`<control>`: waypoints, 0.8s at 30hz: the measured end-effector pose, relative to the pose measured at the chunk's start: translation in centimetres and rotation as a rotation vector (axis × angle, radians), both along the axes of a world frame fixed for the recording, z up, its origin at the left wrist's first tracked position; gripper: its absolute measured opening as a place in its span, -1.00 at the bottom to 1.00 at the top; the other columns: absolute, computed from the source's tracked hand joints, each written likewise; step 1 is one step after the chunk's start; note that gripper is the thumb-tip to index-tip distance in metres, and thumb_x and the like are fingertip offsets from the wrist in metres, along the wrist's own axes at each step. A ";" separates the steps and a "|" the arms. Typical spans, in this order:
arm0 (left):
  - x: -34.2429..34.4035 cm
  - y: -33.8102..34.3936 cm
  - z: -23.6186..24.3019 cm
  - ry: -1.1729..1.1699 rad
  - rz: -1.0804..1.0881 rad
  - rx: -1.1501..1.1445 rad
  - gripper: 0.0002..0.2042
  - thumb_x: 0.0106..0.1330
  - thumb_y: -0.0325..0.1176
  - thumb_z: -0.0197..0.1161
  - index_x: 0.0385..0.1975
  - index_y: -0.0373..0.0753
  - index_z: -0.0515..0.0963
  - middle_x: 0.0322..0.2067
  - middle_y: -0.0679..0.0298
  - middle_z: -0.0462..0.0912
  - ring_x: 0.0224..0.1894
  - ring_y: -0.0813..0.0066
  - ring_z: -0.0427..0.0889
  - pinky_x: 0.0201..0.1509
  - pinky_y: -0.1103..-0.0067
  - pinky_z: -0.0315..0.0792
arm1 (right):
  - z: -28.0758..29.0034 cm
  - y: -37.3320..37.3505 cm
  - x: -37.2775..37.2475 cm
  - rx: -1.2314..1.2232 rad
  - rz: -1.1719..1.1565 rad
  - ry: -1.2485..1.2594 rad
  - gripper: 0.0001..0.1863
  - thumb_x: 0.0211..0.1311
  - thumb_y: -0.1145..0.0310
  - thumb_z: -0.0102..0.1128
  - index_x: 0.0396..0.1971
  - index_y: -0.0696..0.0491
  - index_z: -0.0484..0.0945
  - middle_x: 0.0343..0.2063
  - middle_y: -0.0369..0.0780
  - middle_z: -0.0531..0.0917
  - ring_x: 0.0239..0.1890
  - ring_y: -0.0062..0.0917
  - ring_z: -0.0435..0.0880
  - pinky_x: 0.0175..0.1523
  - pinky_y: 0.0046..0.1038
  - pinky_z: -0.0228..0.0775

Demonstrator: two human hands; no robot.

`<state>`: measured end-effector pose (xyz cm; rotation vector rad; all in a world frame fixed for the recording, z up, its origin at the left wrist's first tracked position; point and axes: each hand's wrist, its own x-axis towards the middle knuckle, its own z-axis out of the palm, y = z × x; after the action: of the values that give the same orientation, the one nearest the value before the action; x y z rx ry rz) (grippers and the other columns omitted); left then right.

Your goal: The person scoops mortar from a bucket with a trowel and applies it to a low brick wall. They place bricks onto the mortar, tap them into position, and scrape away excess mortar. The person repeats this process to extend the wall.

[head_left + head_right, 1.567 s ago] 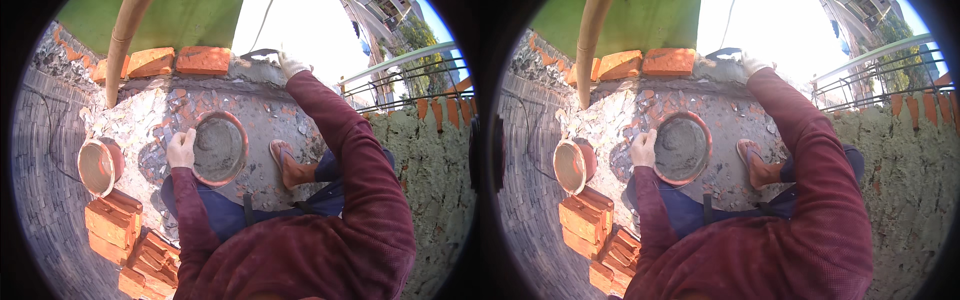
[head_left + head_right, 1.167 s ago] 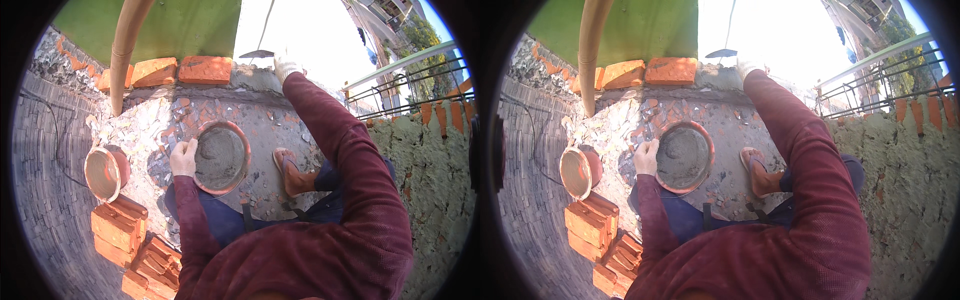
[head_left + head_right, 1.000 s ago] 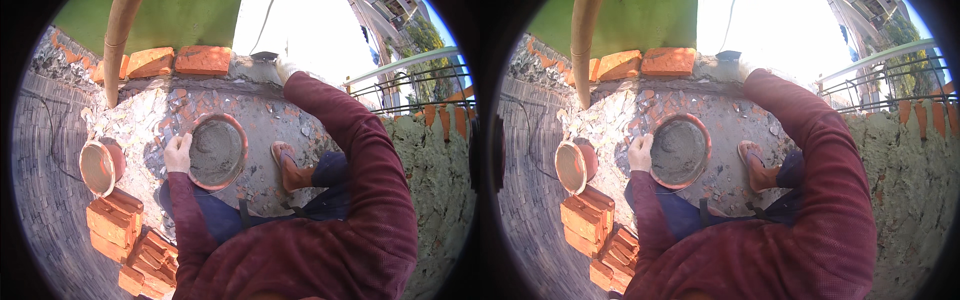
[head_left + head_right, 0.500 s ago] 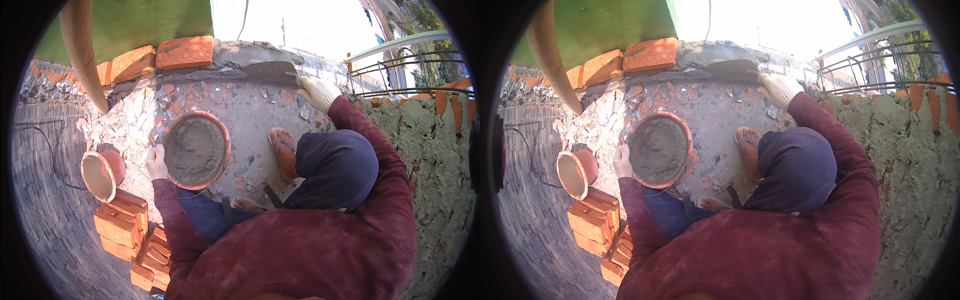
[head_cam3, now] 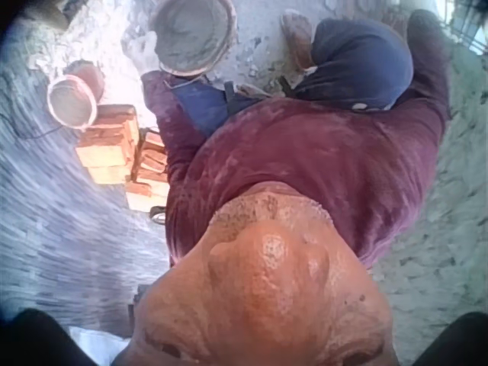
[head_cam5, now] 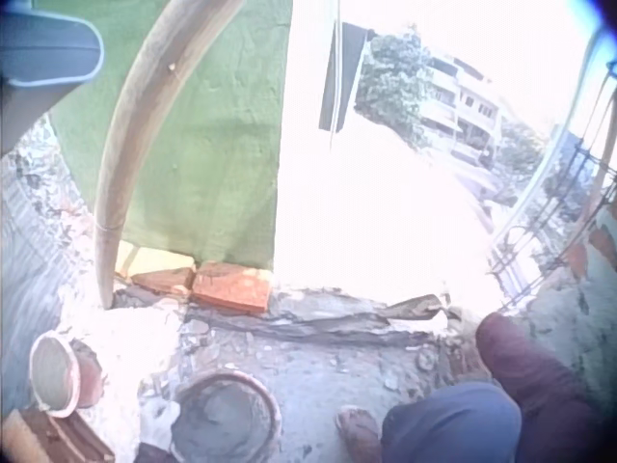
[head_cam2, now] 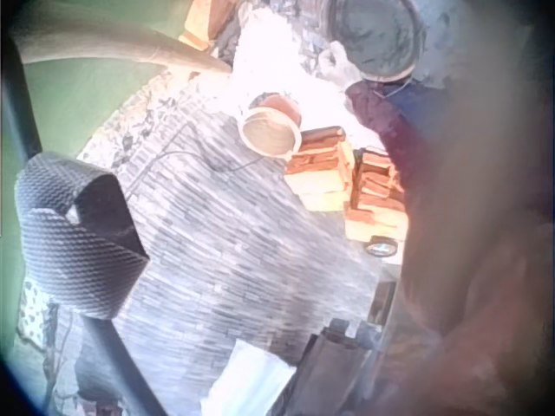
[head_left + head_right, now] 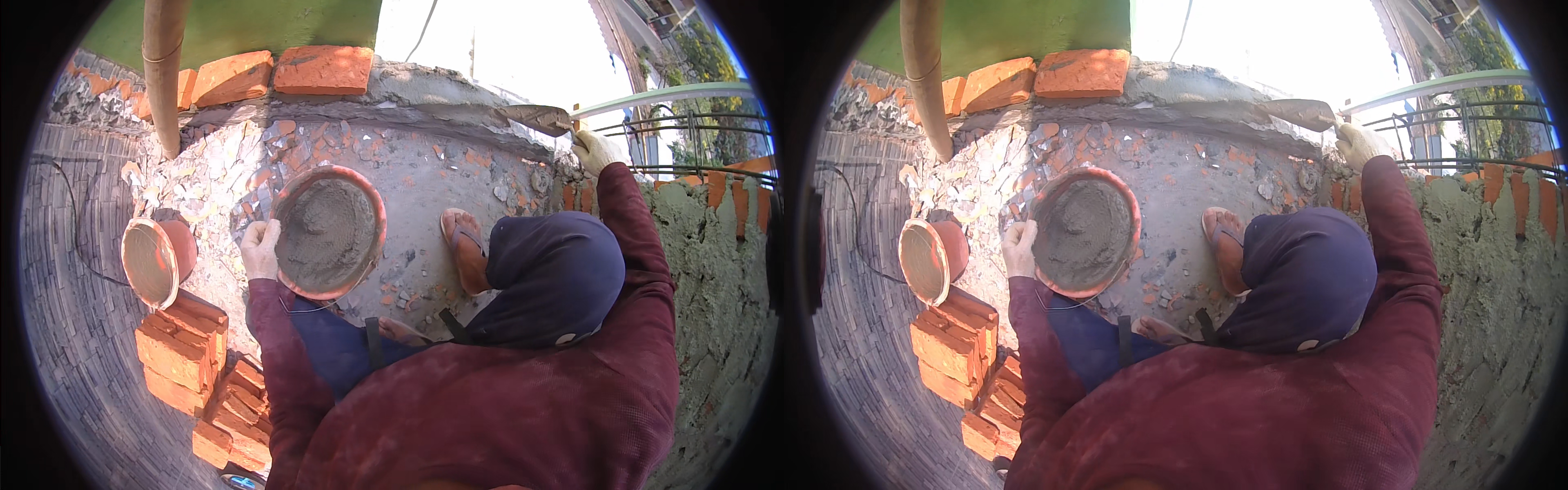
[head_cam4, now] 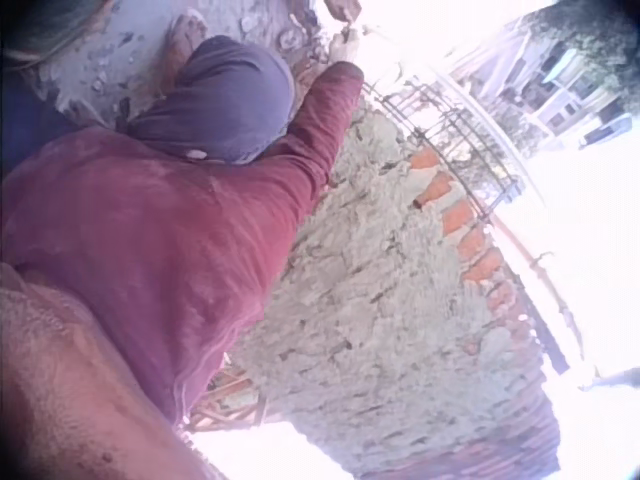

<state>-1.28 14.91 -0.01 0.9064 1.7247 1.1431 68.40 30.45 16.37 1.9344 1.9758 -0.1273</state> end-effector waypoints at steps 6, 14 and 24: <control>1.5 0.8 2.0 0.091 0.002 0.006 -0.77 0.39 -0.26 0.45 -0.39 -0.28 0.63 -0.51 0.53 0.53 -0.45 0.76 0.38 -0.37 0.67 0.26 | 6.2 -1.3 -12.3 -0.019 0.405 0.215 -0.68 0.30 0.25 0.33 -0.07 0.12 0.55 -0.18 0.00 0.68 -0.07 -0.02 0.71 -0.01 -0.05 0.54; 4.0 1.7 4.9 0.320 -0.028 -0.085 -0.59 0.27 0.05 0.45 -0.35 -0.25 0.70 -0.50 0.29 0.67 -0.42 0.46 0.63 -0.26 0.47 0.49 | 3.9 -0.7 -32.5 -0.318 0.834 -0.053 -0.69 0.41 0.26 0.23 -0.01 0.15 0.56 -0.15 -0.02 0.72 -0.14 -0.09 0.79 -0.10 -0.15 0.67; 3.6 0.8 6.3 0.457 -0.015 -0.148 -0.55 0.26 0.19 0.34 -0.23 -0.10 0.77 -0.30 0.12 0.81 -0.17 0.08 0.79 -0.03 0.25 0.59 | -0.5 -1.7 -38.1 -0.472 0.783 -0.103 -0.69 0.25 0.51 0.10 -0.01 0.21 0.54 -0.18 0.11 0.77 -0.05 0.01 0.78 0.05 -0.02 0.61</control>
<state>2.31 15.70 6.31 1.1472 2.1301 0.8232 30.25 28.72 15.91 0.7945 2.2229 -0.2451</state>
